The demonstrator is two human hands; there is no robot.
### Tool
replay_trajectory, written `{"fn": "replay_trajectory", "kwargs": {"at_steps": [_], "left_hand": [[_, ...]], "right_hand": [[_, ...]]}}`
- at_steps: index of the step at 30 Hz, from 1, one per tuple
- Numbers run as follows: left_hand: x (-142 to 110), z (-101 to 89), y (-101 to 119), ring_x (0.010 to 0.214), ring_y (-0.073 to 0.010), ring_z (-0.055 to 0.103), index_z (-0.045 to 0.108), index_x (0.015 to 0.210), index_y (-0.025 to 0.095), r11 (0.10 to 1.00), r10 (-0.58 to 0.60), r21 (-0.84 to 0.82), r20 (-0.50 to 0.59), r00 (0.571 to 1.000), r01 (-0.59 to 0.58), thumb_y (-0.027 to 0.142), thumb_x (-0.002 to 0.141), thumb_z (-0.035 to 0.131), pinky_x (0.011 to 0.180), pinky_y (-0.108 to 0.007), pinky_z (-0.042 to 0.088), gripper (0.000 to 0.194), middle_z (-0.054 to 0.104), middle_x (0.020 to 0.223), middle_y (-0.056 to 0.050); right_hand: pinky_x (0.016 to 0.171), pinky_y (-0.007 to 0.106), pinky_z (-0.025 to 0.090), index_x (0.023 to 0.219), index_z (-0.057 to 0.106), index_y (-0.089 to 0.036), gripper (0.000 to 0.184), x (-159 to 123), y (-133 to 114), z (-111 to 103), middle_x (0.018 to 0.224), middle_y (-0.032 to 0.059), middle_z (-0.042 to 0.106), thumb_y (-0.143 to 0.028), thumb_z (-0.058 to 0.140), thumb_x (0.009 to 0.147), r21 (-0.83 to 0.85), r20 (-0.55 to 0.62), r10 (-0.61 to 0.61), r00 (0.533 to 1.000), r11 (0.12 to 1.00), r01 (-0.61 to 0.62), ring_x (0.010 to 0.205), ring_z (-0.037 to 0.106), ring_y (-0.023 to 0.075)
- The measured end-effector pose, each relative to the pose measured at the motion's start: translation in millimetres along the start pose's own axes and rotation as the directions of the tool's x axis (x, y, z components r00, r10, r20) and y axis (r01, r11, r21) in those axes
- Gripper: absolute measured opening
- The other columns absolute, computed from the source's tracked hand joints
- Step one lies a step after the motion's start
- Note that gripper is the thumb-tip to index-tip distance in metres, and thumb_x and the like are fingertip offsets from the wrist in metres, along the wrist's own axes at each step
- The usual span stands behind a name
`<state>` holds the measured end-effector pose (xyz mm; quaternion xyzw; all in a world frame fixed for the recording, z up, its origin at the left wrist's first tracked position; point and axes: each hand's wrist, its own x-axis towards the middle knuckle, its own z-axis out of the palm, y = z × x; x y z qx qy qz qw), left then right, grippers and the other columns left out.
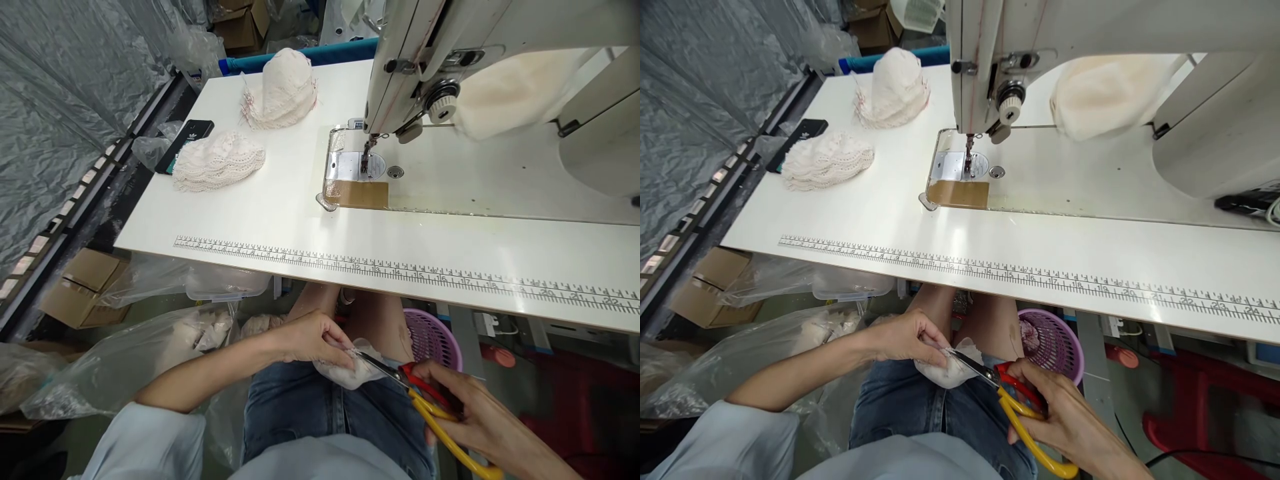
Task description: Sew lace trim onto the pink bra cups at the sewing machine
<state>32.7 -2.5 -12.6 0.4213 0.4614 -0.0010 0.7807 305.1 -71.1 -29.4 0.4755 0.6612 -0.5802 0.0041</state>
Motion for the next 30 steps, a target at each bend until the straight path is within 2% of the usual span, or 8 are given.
{"fn": "replay_trajectory", "kwargs": {"at_steps": [4, 9, 15, 18, 22, 30], "left_hand": [[-1, 1.0, 1, 0.068, -0.0141, 0.059, 0.073, 0.09, 0.011, 1.0, -0.001, -0.008, -0.002, 1.0, 0.001, 0.038, 0.057, 0.077, 0.064, -0.024, 0.045, 0.043, 0.07, 0.08, -0.006], [-1, 1.3, 3, 0.061, -0.0107, 0.055, 0.074, 0.089, 0.011, 1.0, 0.017, 0.016, 0.001, 1.0, -0.017, 0.033, 0.06, 0.076, 0.059, -0.021, 0.042, 0.036, 0.07, 0.076, -0.005], [1, 2.2, 3, 0.059, -0.0091, 0.053, 0.074, 0.086, 0.01, 1.0, 0.025, 0.006, -0.015, 1.0, -0.025, 0.029, 0.061, 0.075, 0.057, -0.019, 0.04, 0.031, 0.069, 0.071, -0.004], [1, 2.5, 2, 0.058, -0.0086, 0.052, 0.074, 0.084, 0.01, 1.0, 0.013, -0.006, -0.019, 1.0, -0.013, 0.028, 0.06, 0.076, 0.056, -0.019, 0.039, 0.03, 0.068, 0.069, -0.003], [2, 2.5, 1, 0.059, -0.0091, 0.053, 0.074, 0.084, 0.009, 1.0, -0.005, -0.025, -0.015, 1.0, 0.004, 0.029, 0.058, 0.077, 0.059, -0.02, 0.041, 0.033, 0.068, 0.071, -0.004], [3, 4.4, 0, 0.056, -0.0074, 0.049, 0.073, 0.077, 0.01, 0.999, -0.009, -0.037, -0.007, 1.0, 0.009, 0.039, 0.053, 0.079, 0.054, -0.019, 0.037, 0.039, 0.065, 0.065, -0.001]], "right_hand": [[0.055, 0.023, 0.04, 0.104, 0.052, -0.023, 0.024, 1, -3, -1, 0.06, -0.0035, 0.068, -0.036, 0.054, 0.084, 0.021, -0.001, 0.023, 1.0, 1.0, -0.023, 0.061, 0.059, 0.0174], [0.056, 0.022, 0.041, 0.103, 0.052, -0.023, 0.027, 3, 6, 1, 0.062, -0.0023, 0.068, -0.041, 0.055, 0.084, 0.04, 0.02, -0.01, 1.0, 0.999, 0.009, 0.059, 0.058, 0.0164], [0.055, 0.022, 0.042, 0.086, 0.06, -0.024, 0.024, 4, 19, 4, 0.059, -0.0021, 0.063, -0.045, 0.063, 0.075, -0.044, -0.134, -0.033, 0.99, 0.999, 0.027, 0.059, 0.056, 0.0171], [0.054, 0.021, 0.042, 0.083, 0.061, -0.024, 0.023, 4, 23, 8, 0.059, -0.0028, 0.062, -0.043, 0.064, 0.072, -0.053, -0.162, -0.029, 0.986, 0.998, 0.02, 0.058, 0.056, 0.0162], [0.055, 0.02, 0.043, 0.09, 0.06, -0.024, 0.021, 2, 24, 10, 0.065, -0.0025, 0.065, -0.036, 0.063, 0.074, -0.058, -0.147, -0.014, 0.989, 0.998, 0.005, 0.06, 0.057, 0.0158], [0.053, 0.021, 0.043, 0.111, 0.05, -0.025, 0.033, 0, 21, 8, 0.075, -0.0002, 0.07, -0.032, 0.057, 0.08, -0.03, -0.073, 0.006, 0.997, 1.0, -0.008, 0.06, 0.059, 0.016]]}}
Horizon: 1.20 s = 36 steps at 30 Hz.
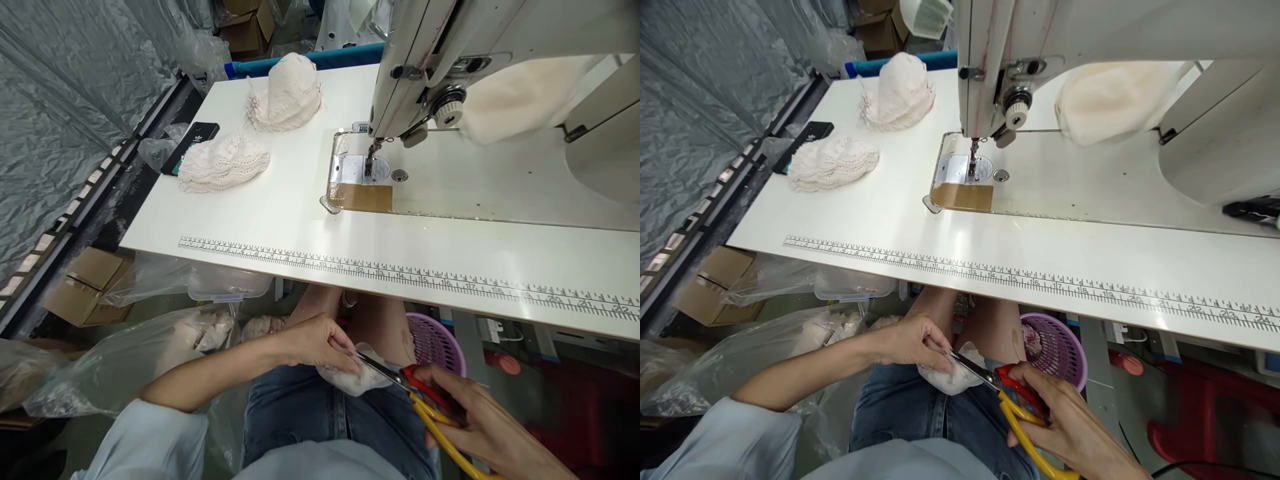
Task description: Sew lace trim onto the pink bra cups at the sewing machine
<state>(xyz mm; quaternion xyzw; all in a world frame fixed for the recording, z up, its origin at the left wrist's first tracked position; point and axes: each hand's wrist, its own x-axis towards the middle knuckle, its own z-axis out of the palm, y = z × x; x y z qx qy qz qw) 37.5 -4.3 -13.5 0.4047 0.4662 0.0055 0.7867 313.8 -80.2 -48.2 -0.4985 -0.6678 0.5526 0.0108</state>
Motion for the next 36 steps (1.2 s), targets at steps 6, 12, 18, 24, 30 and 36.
{"fn": "replay_trajectory", "kwargs": {"at_steps": [6, 12, 18, 24, 30, 36], "left_hand": [[0, -1.9, 0, 0.06, -0.0098, 0.054, 0.074, 0.081, 0.012, 1.0, -0.019, -0.021, 0.004, 1.0, 0.019, 0.041, 0.05, 0.08, 0.06, -0.021, 0.041, 0.043, 0.067, 0.07, -0.003], [-1, -3.0, 3, 0.067, -0.0127, 0.057, 0.073, 0.084, 0.012, 0.999, -0.032, 0.008, -0.015, 0.999, 0.032, 0.037, 0.052, 0.08, 0.063, -0.022, 0.043, 0.041, 0.069, 0.076, -0.005], [0, 0.6, 3, 0.063, -0.0092, 0.054, 0.072, 0.08, 0.01, 0.998, -0.058, -0.027, 0.001, 0.998, 0.058, 0.034, 0.054, 0.079, 0.06, -0.02, 0.041, 0.036, 0.067, 0.074, -0.003], [2, 1.2, 2, 0.063, -0.0095, 0.054, 0.072, 0.08, 0.01, 0.998, -0.053, -0.045, 0.026, 0.998, 0.054, 0.04, 0.05, 0.08, 0.06, -0.02, 0.041, 0.042, 0.067, 0.074, -0.003], [3, 1.2, 2, 0.062, -0.0092, 0.053, 0.072, 0.077, 0.012, 0.998, -0.036, -0.055, 0.043, 0.998, 0.039, 0.044, 0.049, 0.081, 0.06, -0.02, 0.04, 0.043, 0.067, 0.072, -0.001], [2, 2.1, 6, 0.064, -0.0108, 0.054, 0.072, 0.077, 0.012, 0.997, -0.051, -0.051, 0.028, 0.998, 0.052, 0.047, 0.045, 0.081, 0.062, -0.022, 0.041, 0.049, 0.067, 0.073, -0.002]], "right_hand": [[0.054, 0.02, 0.045, 0.111, 0.05, -0.023, 0.032, -2, 0, -3, 0.08, 0.0014, 0.07, -0.029, 0.055, 0.08, 0.024, 0.007, 0.017, 1.0, 1.0, -0.017, 0.063, 0.062, 0.0161], [0.056, 0.021, 0.046, 0.111, 0.05, -0.023, 0.033, -3, -4, -8, 0.074, -0.0001, 0.068, -0.026, 0.057, 0.079, -0.005, -0.02, -0.01, 1.0, 1.0, 0.01, 0.065, 0.063, 0.0164], [0.052, 0.021, 0.042, 0.108, 0.052, -0.023, 0.032, 4, -10, -8, 0.064, -0.0028, 0.064, -0.031, 0.062, 0.078, -0.084, -0.046, -0.069, 0.997, 0.994, 0.065, 0.058, 0.059, 0.0156], [0.056, 0.023, 0.044, 0.11, 0.05, -0.024, 0.034, 6, -9, -5, 0.067, -0.0022, 0.065, -0.034, 0.06, 0.08, -0.054, -0.028, -0.067, 0.997, 0.996, 0.065, 0.061, 0.06, 0.017], [0.052, 0.023, 0.044, 0.112, 0.053, -0.024, 0.035, 5, -5, -4, 0.067, -0.0003, 0.066, -0.039, 0.058, 0.08, 0.078, -0.037, -0.025, 0.999, 0.997, 0.028, 0.056, 0.06, 0.0178], [0.049, 0.022, 0.041, 0.101, 0.059, -0.025, 0.027, 8, -8, -5, 0.066, -0.0014, 0.066, -0.039, 0.06, 0.078, 0.047, -0.075, -0.062, 0.995, 0.997, 0.066, 0.053, 0.057, 0.0159]]}}
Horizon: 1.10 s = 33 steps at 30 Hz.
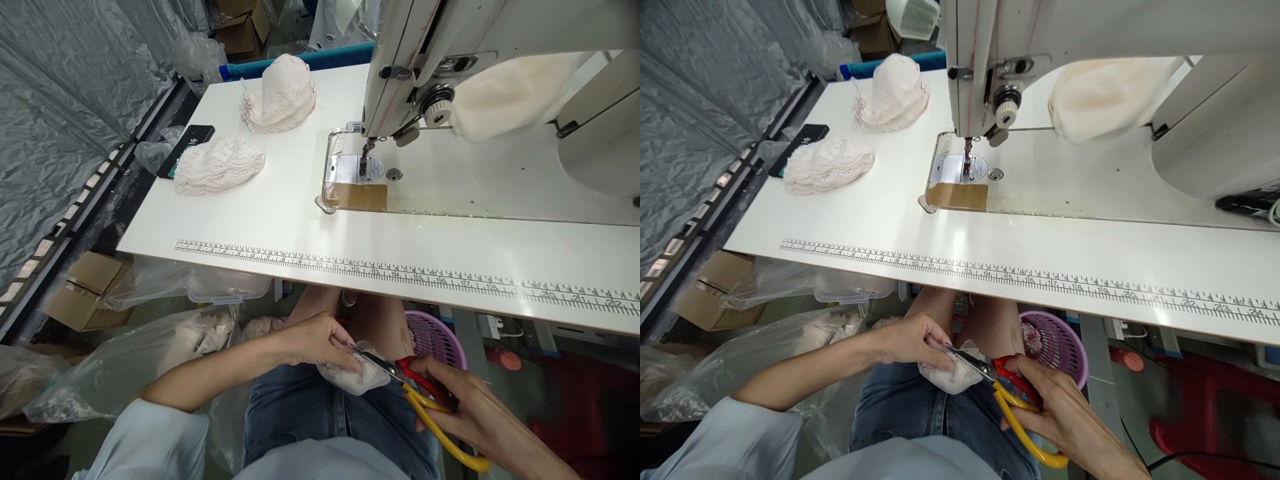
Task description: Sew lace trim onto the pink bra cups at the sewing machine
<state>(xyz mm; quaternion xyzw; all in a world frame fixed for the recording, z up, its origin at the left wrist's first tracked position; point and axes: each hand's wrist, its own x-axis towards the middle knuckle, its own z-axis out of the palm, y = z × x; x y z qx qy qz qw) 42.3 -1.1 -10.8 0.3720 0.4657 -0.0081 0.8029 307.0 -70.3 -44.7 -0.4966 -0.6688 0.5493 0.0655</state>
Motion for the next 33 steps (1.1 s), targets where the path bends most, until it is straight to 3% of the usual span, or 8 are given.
{"fn": "replay_trajectory", "kwargs": {"at_steps": [5, 10, 14, 18, 21, 24, 29, 33], "left_hand": [[1, -0.5, 2, 0.065, -0.0116, 0.056, 0.073, 0.082, 0.011, 0.999, -0.013, 0.035, -0.017, 1.0, 0.014, 0.046, 0.045, 0.082, 0.064, -0.023, 0.043, 0.052, 0.068, 0.075, -0.004], [0, -1.7, -1, 0.064, -0.0121, 0.057, 0.073, 0.084, 0.011, 0.999, -0.007, 0.045, -0.014, 1.0, 0.008, 0.048, 0.045, 0.081, 0.063, -0.024, 0.044, 0.054, 0.068, 0.074, -0.005], [-2, -4.2, -4, 0.066, -0.0133, 0.059, 0.072, 0.088, 0.011, 0.996, 0.036, 0.079, 0.015, 0.999, -0.037, 0.046, 0.051, 0.08, 0.064, -0.024, 0.044, 0.052, 0.07, 0.078, -0.007], [-6, -4.7, -7, 0.07, -0.0142, 0.061, 0.069, 0.102, 0.013, 0.976, 0.131, 0.167, 0.075, 0.988, -0.142, 0.041, 0.063, 0.074, 0.066, -0.022, 0.044, 0.048, 0.071, 0.085, -0.007], [-8, -1.4, -5, 0.065, -0.0127, 0.06, 0.065, 0.109, 0.014, 0.956, 0.16, 0.236, 0.08, 0.984, -0.175, 0.038, 0.066, 0.072, 0.061, -0.02, 0.042, 0.05, 0.071, 0.082, -0.006], [-10, 3.0, -2, 0.059, -0.0105, 0.056, 0.066, 0.101, 0.012, 0.921, 0.215, 0.327, 0.025, 0.976, -0.211, 0.033, 0.067, 0.071, 0.054, -0.017, 0.038, 0.04, 0.069, 0.075, -0.004], [-14, 5.2, 1, 0.052, -0.0077, 0.048, 0.066, 0.088, 0.01, 0.876, 0.276, 0.421, -0.04, 0.96, -0.235, 0.033, 0.067, 0.071, 0.049, -0.015, 0.031, 0.031, 0.06, 0.057, 0.002], [-15, 2.8, -1, 0.057, -0.0094, 0.051, 0.066, 0.089, 0.011, 0.868, 0.312, 0.417, -0.033, 0.949, -0.271, 0.037, 0.067, 0.072, 0.05, -0.016, 0.032, 0.035, 0.063, 0.064, -0.001]], "right_hand": [[0.052, 0.022, 0.039, 0.092, 0.058, -0.023, 0.018, 0, -2, -2, 0.068, -0.0016, 0.065, -0.037, 0.06, 0.081, -0.091, -0.019, -0.029, 0.999, 0.996, 0.027, 0.056, 0.055, 0.0144], [0.056, 0.023, 0.045, 0.102, 0.056, -0.023, 0.037, -5, 1, -3, 0.083, 0.0027, 0.066, -0.043, 0.067, 0.073, -0.093, -0.091, 0.064, 0.994, 0.993, -0.072, 0.069, 0.059, 0.0188], [0.07, 0.026, 0.049, 0.102, 0.055, -0.023, 0.037, -6, -2, 0, 0.088, 0.004, 0.066, -0.039, 0.068, 0.072, 0.053, -0.105, 0.081, 0.991, 0.996, -0.076, 0.08, 0.061, 0.0212], [0.066, 0.026, 0.048, 0.099, 0.054, -0.023, 0.041, 1, -17, 6, 0.086, 0.0031, 0.063, -0.039, 0.072, 0.067, 0.234, -0.136, 0.067, 0.988, 0.972, -0.034, 0.079, 0.059, 0.0207], [0.071, 0.029, 0.048, 0.097, 0.055, -0.022, 0.042, 11, -34, 12, 0.093, 0.0045, 0.062, -0.039, 0.075, 0.064, 0.33, -0.166, 0.031, 0.986, 0.944, 0.026, 0.085, 0.058, 0.0218], [0.074, 0.03, 0.047, 0.092, 0.054, -0.021, 0.04, 23, -48, 20, 0.089, 0.0039, 0.06, -0.04, 0.076, 0.064, 0.404, -0.189, 0.002, 0.982, 0.912, 0.076, 0.085, 0.057, 0.021], [0.067, 0.025, 0.046, 0.089, 0.048, -0.021, 0.037, 35, -59, 28, 0.083, 0.0008, 0.057, -0.039, 0.073, 0.07, 0.535, -0.162, 0.001, 0.987, 0.84, 0.087, 0.074, 0.055, 0.015], [0.063, 0.022, 0.044, 0.085, 0.045, -0.021, 0.036, 38, -61, 32, 0.08, -0.001, 0.055, -0.037, 0.074, 0.071, 0.558, -0.171, 0.023, 0.985, 0.826, 0.078, 0.07, 0.052, 0.0127]]}}
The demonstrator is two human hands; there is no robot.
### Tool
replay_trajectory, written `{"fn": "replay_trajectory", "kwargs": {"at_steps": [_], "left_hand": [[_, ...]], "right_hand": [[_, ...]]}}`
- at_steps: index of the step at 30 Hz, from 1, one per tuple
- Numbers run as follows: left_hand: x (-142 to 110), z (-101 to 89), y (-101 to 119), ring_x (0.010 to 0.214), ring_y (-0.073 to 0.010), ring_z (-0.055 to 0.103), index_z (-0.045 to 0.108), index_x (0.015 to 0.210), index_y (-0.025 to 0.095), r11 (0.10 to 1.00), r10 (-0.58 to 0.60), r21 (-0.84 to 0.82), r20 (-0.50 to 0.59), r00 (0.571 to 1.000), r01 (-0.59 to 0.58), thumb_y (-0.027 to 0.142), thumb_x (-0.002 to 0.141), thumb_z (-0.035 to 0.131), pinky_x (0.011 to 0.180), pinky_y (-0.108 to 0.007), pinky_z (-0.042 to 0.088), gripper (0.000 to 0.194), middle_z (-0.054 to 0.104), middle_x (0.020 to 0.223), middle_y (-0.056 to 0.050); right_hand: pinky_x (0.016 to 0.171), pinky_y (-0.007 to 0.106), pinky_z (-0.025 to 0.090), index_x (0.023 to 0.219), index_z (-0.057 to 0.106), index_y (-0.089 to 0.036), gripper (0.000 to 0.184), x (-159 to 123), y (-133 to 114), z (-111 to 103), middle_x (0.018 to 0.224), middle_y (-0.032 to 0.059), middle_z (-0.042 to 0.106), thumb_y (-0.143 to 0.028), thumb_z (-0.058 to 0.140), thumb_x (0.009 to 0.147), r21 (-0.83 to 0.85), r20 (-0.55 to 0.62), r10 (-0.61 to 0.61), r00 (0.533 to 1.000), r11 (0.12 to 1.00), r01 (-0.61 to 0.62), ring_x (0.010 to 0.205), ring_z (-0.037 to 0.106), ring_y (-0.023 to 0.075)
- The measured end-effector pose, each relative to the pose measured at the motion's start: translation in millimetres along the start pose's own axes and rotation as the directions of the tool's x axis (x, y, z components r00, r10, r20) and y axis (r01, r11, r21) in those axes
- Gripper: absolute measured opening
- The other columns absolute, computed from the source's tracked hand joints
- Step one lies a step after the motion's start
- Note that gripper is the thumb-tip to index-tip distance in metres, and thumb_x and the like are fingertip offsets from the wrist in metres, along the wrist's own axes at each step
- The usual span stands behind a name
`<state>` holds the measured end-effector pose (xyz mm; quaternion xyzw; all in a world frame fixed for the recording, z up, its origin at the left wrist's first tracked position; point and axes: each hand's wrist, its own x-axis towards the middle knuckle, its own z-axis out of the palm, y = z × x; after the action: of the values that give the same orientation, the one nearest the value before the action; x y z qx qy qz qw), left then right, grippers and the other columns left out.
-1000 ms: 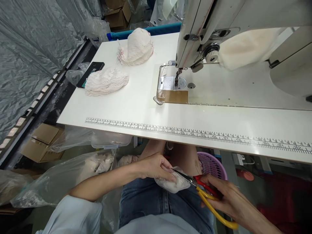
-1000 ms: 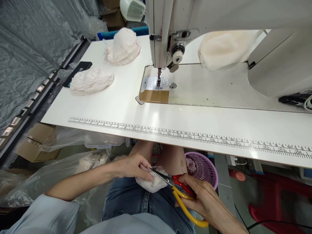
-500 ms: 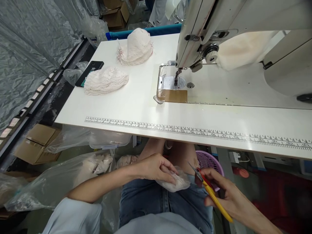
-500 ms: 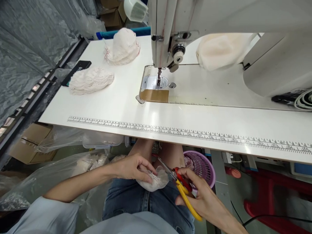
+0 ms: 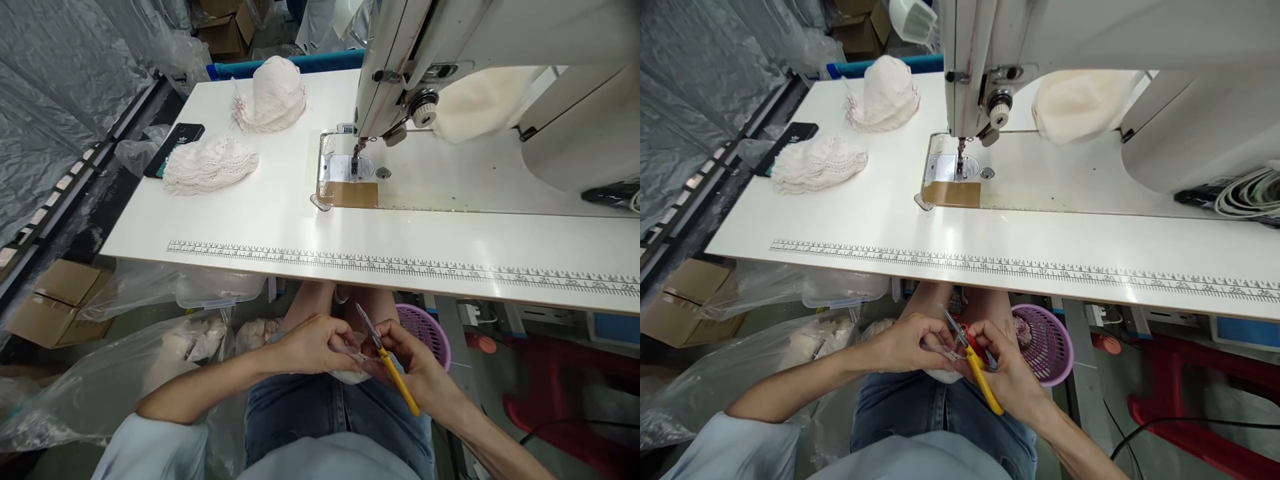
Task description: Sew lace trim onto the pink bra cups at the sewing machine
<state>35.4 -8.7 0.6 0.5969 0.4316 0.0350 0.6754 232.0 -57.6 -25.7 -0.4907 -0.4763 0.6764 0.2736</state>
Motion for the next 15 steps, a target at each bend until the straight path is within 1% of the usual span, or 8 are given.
{"fn": "replay_trajectory", "kwargs": {"at_steps": [2, 4, 6, 7, 10, 15], "left_hand": [[-0.4, -1.1, -1.3, 0.056, -0.0096, 0.051, 0.067, 0.087, 0.01, 0.999, -0.036, -0.03, 0.032, 0.999, 0.037, 0.037, 0.066, 0.072, 0.05, -0.016, 0.032, 0.034, 0.063, 0.064, -0.001], [-0.7, -2.5, -2.2, 0.056, -0.0094, 0.051, 0.068, 0.085, 0.01, 0.992, -0.072, -0.094, 0.084, 0.994, 0.08, 0.037, 0.066, 0.072, 0.051, -0.017, 0.032, 0.033, 0.064, 0.064, -0.001], [-0.9, -3.7, -2.9, 0.059, -0.0101, 0.053, 0.069, 0.087, 0.01, 0.981, -0.076, -0.169, 0.131, 0.989, 0.097, 0.037, 0.066, 0.072, 0.053, -0.017, 0.035, 0.034, 0.066, 0.069, -0.002], [-0.9, -4.1, -3.2, 0.061, -0.0106, 0.054, 0.07, 0.088, 0.011, 0.976, -0.074, -0.195, 0.137, 0.988, 0.1, 0.037, 0.066, 0.072, 0.055, -0.018, 0.036, 0.034, 0.066, 0.072, -0.002], [-0.3, -4.4, -4.8, 0.063, -0.0115, 0.054, 0.072, 0.084, 0.011, 0.969, -0.088, -0.223, 0.106, 0.99, 0.11, 0.034, 0.064, 0.074, 0.057, -0.019, 0.038, 0.031, 0.066, 0.071, -0.003], [1.9, -3.6, -6.2, 0.058, -0.0095, 0.05, 0.072, 0.078, 0.01, 0.955, -0.095, -0.273, 0.081, 0.992, 0.114, 0.031, 0.062, 0.075, 0.055, -0.019, 0.037, 0.026, 0.063, 0.065, -0.002]], "right_hand": [[0.063, 0.022, 0.043, 0.084, 0.044, -0.021, 0.036, 0.0, 1.3, 1.1, 0.079, -0.0012, 0.056, -0.038, 0.074, 0.071, 0.034, 0.011, 0.006, 1.0, 0.999, -0.007, 0.069, 0.051, 0.0123], [0.061, 0.022, 0.043, 0.084, 0.044, -0.021, 0.037, -0.1, 2.9, 1.8, 0.078, -0.0017, 0.055, -0.039, 0.074, 0.071, 0.074, 0.022, 0.009, 1.0, 0.997, -0.011, 0.068, 0.051, 0.0117], [0.06, 0.022, 0.042, 0.085, 0.044, -0.021, 0.037, -0.1, 3.9, 2.3, 0.077, -0.0018, 0.054, -0.039, 0.073, 0.071, 0.093, 0.022, 0.012, 1.0, 0.996, -0.014, 0.066, 0.05, 0.0112], [0.06, 0.022, 0.042, 0.085, 0.044, -0.021, 0.037, 0.0, 4.0, 2.5, 0.078, -0.0015, 0.054, -0.038, 0.073, 0.071, 0.096, 0.021, 0.013, 1.0, 0.995, -0.015, 0.066, 0.05, 0.0111], [0.06, 0.022, 0.042, 0.084, 0.045, -0.021, 0.035, 0.2, 2.5, 3.0, 0.078, -0.001, 0.055, -0.036, 0.074, 0.071, 0.099, 0.011, 0.01, 1.0, 0.995, -0.011, 0.067, 0.05, 0.0111], [0.06, 0.02, 0.041, 0.084, 0.045, -0.021, 0.035, -0.5, -1.3, 3.3, 0.079, -0.0021, 0.056, -0.032, 0.076, 0.07, 0.136, 0.013, 0.031, 0.999, 0.99, -0.033, 0.067, 0.049, 0.0099]]}}
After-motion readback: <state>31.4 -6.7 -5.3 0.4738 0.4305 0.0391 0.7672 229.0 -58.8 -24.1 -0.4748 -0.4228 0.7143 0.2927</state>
